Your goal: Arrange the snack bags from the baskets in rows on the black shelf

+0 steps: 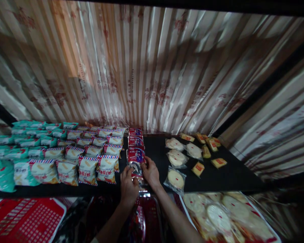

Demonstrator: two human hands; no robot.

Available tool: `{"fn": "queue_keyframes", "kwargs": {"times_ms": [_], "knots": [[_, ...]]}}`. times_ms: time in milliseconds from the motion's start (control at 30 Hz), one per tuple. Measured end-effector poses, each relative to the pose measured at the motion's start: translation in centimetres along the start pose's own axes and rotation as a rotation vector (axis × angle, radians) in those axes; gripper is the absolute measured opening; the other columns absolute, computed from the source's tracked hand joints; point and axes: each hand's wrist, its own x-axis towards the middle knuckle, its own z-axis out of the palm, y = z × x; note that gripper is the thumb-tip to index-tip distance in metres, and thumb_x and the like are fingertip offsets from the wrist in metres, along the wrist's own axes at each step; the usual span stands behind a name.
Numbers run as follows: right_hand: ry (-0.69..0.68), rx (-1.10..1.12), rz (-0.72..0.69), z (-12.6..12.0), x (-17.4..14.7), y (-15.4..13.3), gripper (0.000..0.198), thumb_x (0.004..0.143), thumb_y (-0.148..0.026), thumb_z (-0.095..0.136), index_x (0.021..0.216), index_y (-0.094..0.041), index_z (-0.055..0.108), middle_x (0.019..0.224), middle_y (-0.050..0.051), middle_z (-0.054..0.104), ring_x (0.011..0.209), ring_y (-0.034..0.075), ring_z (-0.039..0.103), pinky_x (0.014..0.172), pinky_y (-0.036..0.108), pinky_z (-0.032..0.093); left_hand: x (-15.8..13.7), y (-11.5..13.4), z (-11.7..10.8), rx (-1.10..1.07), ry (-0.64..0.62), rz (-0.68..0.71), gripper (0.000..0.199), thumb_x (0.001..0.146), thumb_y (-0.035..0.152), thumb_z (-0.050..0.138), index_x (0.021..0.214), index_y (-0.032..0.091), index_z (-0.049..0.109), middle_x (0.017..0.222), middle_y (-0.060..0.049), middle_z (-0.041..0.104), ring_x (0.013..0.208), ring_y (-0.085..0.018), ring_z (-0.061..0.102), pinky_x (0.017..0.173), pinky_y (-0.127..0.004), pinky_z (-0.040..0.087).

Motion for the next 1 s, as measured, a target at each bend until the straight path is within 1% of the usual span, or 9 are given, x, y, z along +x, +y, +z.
{"fn": "queue_keyframes", "kwargs": {"times_ms": [167,233,300,367,433,567,667,800,1000], "knots": [[0.024,-0.092,0.033,0.0,-0.3,-0.2,0.039,0.085,-0.028,0.042,0.122,-0.019,0.055,0.109,0.012,0.058,0.093,0.022,0.061,0.077,0.032,0.047,-0.1,-0.2,0.3,0.005,0.018,0.03,0.042,0.072,0.012,0.045,0.111,0.007,0.059,0.123,-0.018,0.054,0.117,-0.028,0.048,0.1,-0.046,0.04],[0.077,-0.121,-0.055,0.0,-0.4,-0.3,0.038,0.085,-0.026,0.042,0.12,-0.02,0.057,0.114,0.011,0.056,0.101,0.023,0.056,0.084,0.034,0.046,-0.1,-0.3,0.4,0.004,0.031,0.043,0.041,0.073,0.013,0.045,0.111,0.008,0.059,0.122,-0.018,0.055,0.116,-0.029,0.049,0.099,-0.048,0.04],[0.116,-0.124,-0.21,0.0,-0.1,-0.5,0.037,0.085,-0.023,0.041,0.117,-0.02,0.059,0.118,0.01,0.056,0.109,0.023,0.05,0.093,0.036,0.043,-0.2,-0.3,0.5,-0.001,0.035,0.046,0.041,0.074,0.015,0.045,0.112,0.008,0.059,0.123,-0.018,0.055,0.115,-0.028,0.05,0.098,-0.047,0.041],[0.096,-0.115,-0.351,0.2,0.4,-1.1,0.037,0.087,-0.021,0.04,0.116,-0.019,0.061,0.121,0.009,0.057,0.113,0.023,0.047,0.098,0.037,0.039,-0.3,-0.3,0.5,0.0,0.039,0.042,0.041,0.074,0.015,0.044,0.113,0.007,0.058,0.123,-0.018,0.054,0.114,-0.028,0.05,0.098,-0.046,0.041],[0.045,-0.126,-0.422,0.4,1.2,-1.9,0.037,0.088,-0.021,0.04,0.117,-0.019,0.061,0.125,0.009,0.056,0.118,0.024,0.043,0.101,0.039,0.036,-0.3,-0.1,0.5,0.006,0.044,0.04,0.042,0.073,0.013,0.044,0.113,0.008,0.058,0.123,-0.017,0.054,0.115,-0.028,0.05,0.098,-0.045,0.041],[-0.047,-0.222,-0.421,1.0,3.0,-3.3,0.038,0.088,-0.03,0.045,0.122,-0.019,0.058,0.134,0.011,0.05,0.132,0.028,0.028,0.103,0.045,0.031,-0.4,0.0,0.2,0.045,0.02,0.05,0.044,0.073,0.012,0.045,0.115,0.009,0.058,0.124,-0.017,0.054,0.116,-0.028,0.049,0.099,-0.044,0.04],[-0.106,-0.294,-0.393,1.6,3.9,-3.7,0.041,0.087,-0.039,0.048,0.124,-0.021,0.057,0.138,0.012,0.046,0.134,0.032,0.023,0.102,0.049,0.03,-0.6,-0.3,0.0,0.115,-0.026,0.071,0.046,0.073,0.013,0.047,0.118,0.008,0.057,0.127,-0.019,0.052,0.118,-0.03,0.047,0.099,-0.047,0.04],[-0.144,-0.334,-0.383,2.2,4.4,-3.3,0.043,0.085,-0.041,0.052,0.124,-0.023,0.056,0.142,0.012,0.042,0.134,0.033,0.023,0.101,0.049,0.029,-0.6,-0.9,0.2,0.147,0.019,0.103,0.045,0.074,0.013,0.046,0.118,0.01,0.056,0.134,-0.019,0.046,0.127,-0.033,0.039,0.1,-0.051,0.037],[-0.153,-0.338,-0.384,2.2,4.7,-2.8,0.043,0.086,-0.04,0.051,0.125,-0.024,0.054,0.141,0.012,0.042,0.133,0.031,0.029,0.101,0.047,0.029,1.1,0.2,0.6,-0.077,0.125,0.15,0.041,0.081,0.012,0.036,0.12,0.013,0.051,0.13,-0.014,0.051,0.128,-0.025,0.04,0.106,-0.049,0.033]]}}
